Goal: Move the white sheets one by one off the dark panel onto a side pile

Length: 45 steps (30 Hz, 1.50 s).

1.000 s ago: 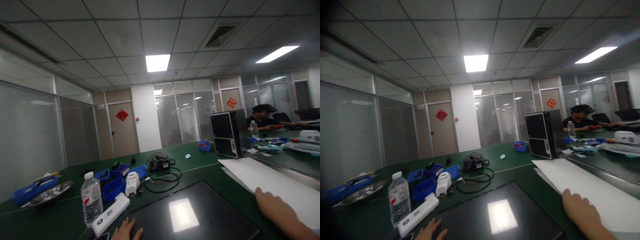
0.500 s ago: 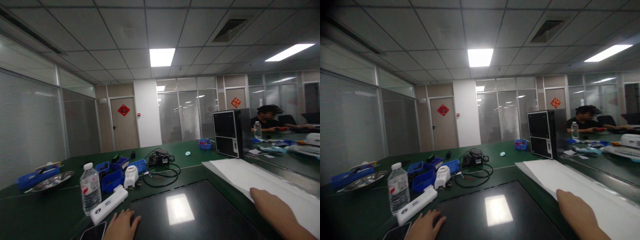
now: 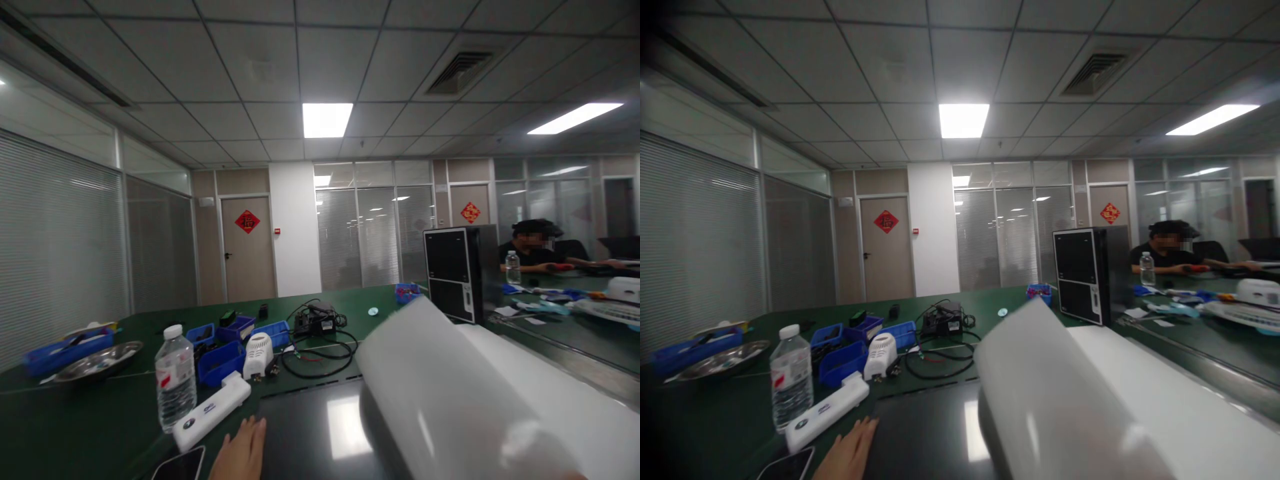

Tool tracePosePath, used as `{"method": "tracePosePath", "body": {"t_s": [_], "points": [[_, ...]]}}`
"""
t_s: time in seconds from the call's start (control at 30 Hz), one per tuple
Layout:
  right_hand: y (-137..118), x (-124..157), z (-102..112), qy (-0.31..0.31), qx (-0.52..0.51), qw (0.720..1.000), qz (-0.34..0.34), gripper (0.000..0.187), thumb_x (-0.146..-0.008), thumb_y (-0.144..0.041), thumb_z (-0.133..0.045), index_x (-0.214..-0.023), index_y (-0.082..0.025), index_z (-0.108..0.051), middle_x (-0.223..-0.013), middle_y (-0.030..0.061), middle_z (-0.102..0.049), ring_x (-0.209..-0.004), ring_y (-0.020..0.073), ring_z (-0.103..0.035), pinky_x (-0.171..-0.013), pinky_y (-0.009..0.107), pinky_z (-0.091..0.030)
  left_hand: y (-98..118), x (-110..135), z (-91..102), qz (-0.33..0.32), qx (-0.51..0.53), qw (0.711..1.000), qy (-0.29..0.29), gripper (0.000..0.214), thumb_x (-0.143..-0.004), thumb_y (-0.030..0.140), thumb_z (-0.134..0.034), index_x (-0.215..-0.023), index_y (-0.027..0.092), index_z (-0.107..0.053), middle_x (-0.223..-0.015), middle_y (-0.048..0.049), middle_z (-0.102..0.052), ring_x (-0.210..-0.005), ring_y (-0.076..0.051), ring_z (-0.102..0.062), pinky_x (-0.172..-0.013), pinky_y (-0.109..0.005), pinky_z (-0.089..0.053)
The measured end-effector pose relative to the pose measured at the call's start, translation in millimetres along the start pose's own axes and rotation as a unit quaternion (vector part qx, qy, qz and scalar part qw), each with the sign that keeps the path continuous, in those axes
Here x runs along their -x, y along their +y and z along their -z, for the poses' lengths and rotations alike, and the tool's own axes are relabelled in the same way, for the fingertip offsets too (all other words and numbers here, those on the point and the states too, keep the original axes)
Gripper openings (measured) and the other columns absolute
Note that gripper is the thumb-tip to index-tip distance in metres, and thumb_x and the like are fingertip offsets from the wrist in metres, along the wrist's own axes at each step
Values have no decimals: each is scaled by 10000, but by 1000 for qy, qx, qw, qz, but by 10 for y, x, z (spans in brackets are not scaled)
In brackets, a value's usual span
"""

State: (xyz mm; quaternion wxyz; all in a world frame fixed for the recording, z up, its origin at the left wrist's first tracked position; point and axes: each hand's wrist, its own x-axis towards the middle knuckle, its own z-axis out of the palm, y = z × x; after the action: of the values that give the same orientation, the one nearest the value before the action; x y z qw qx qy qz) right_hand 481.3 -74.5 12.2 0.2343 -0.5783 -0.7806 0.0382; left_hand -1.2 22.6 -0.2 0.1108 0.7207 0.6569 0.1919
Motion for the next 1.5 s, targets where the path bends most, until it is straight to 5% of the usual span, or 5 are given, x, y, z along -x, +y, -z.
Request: {"method": "tracePosePath", "body": {"t_s": [0.43,0.7,1.1,1.37,1.5], "points": [[-109,-8,-45,-8,16,995,102,366,-691,-98,-493,-963,-239,-692,-989,34,-678,-953,217,-641,-881,380,-498,-113,23,108,69,227,971,24,916,-948,625,51,-1335,178,-649,-1425,-61,-647,-1427,-240,-502,-1252,-439,-292],[-213,60,0,-67,-29,995,66,351,-699,-197,-623,-1028,-259,-727,-1263,60,-648,-1188,277,-602,-1046,422,-463,-65,-20,27,44,139,989,32,648,-787,434,-604,-1370,151,-614,-1453,-103,-622,-1411,-285,-516,-1214,-394,-361],[-264,43,100,-144,-106,984,12,467,-773,-609,-735,-1142,-323,-739,-1419,62,-575,-1364,320,-483,-1168,467,-372,-58,-49,-38,35,68,997,23,515,-905,330,-488,-1347,108,-631,-1508,-144,-553,-1454,-252,-461,-1264,-410,-253],[-28,-8,-49,-84,-14,996,14,432,-891,-568,-610,-1249,-340,-690,-1468,20,-547,-1419,264,-433,-1196,441,-361,24,-33,-27,27,0,1000,-3,556,-864,365,-551,-1389,187,-601,-1591,-92,-444,-1501,-236,-381,-1270,-420,-230],[435,-116,-25,21,179,975,-129,523,-984,-523,-411,-1408,-279,-597,-1561,36,-446,-1501,249,-303,-1269,434,-226,4,-33,-47,21,12,1000,5,559,-885,428,-518,-1377,180,-613,-1587,-104,-449,-1499,-250,-388,-1268,-435,-240]]}}
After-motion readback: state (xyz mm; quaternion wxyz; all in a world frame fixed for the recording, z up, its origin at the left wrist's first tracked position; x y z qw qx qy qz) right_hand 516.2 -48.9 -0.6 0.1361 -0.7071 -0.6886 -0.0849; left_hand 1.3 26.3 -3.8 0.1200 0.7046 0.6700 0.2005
